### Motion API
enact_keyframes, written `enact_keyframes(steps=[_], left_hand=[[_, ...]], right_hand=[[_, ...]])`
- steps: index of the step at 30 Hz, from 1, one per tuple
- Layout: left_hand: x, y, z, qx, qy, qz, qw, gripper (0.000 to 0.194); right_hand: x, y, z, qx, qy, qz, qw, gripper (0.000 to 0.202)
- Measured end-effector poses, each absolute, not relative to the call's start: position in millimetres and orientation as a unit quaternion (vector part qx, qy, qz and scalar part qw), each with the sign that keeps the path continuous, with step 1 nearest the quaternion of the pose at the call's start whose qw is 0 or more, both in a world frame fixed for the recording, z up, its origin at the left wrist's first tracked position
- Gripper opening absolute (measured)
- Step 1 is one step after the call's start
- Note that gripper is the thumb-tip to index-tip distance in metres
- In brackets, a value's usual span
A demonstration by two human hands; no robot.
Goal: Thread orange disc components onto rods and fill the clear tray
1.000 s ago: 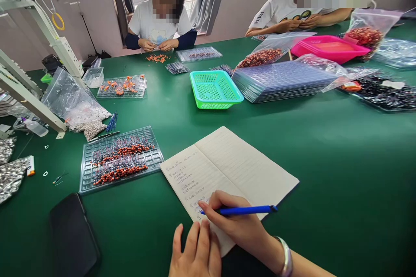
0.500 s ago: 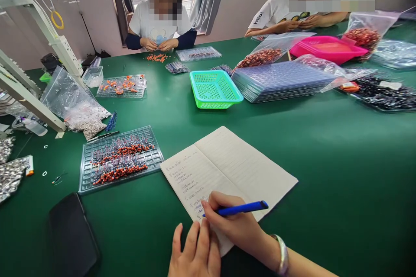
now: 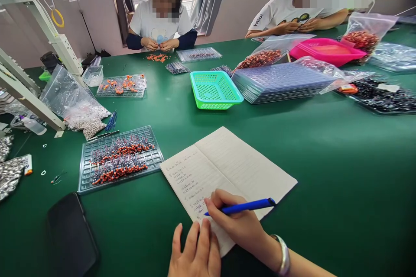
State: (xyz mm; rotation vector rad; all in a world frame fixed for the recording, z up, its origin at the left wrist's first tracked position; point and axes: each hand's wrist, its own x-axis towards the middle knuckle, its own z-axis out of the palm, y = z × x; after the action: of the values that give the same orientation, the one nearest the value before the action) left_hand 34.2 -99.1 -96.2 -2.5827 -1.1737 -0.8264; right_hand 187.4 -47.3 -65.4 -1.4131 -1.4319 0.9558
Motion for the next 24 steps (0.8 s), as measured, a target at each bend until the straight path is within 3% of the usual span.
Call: enact_keyframes(steps=[24], left_hand=[[34.5, -101.7, -95.3, -0.875, -0.4, -0.262, 0.078, 0.081]], right_hand=[[185.0, -46.6, -62.6, -0.585, -0.603, 0.378, 0.389, 0.045]])
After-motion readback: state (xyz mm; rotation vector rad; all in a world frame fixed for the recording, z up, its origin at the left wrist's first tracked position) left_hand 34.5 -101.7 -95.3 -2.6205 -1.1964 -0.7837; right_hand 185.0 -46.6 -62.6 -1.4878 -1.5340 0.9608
